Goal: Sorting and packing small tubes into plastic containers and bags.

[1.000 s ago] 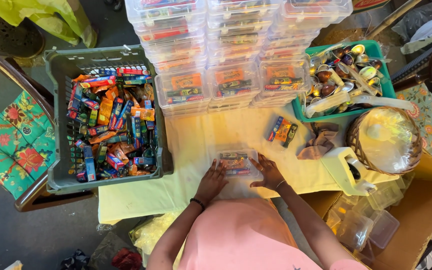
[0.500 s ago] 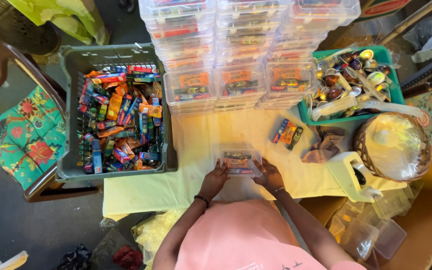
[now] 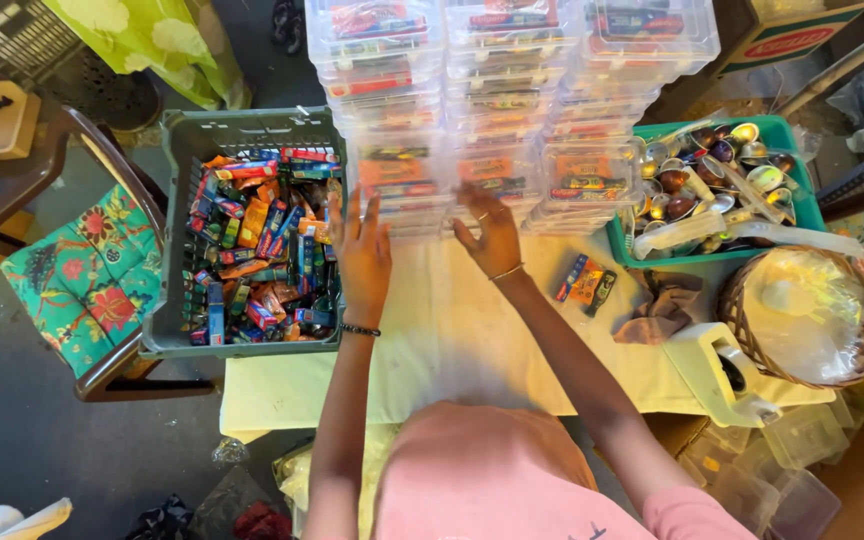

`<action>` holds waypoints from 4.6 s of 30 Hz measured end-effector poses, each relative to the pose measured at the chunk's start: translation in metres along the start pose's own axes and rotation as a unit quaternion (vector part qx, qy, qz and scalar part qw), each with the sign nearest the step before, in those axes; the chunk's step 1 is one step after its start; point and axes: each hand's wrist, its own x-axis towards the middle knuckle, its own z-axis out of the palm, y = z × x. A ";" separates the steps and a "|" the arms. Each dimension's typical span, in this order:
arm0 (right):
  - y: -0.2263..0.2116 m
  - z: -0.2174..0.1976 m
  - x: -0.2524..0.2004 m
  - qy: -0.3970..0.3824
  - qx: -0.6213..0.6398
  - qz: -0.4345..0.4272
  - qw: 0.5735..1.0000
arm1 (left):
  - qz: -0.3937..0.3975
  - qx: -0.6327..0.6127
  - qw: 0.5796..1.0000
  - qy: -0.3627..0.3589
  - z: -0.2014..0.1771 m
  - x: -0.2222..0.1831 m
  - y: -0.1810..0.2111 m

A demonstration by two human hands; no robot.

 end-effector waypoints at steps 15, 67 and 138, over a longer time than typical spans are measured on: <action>0.068 -0.086 -0.360 -0.091 -0.003 0.414 0.906 | -0.318 -0.205 0.774 -0.508 0.022 -0.299 -0.029; 0.248 -0.348 -0.559 -0.422 -0.295 0.656 0.552 | 0.004 -0.168 0.849 -0.501 0.157 -0.294 0.196; 0.344 -0.084 -0.341 0.062 0.251 0.669 0.697 | -0.334 -0.091 0.853 -0.391 0.391 -0.238 0.169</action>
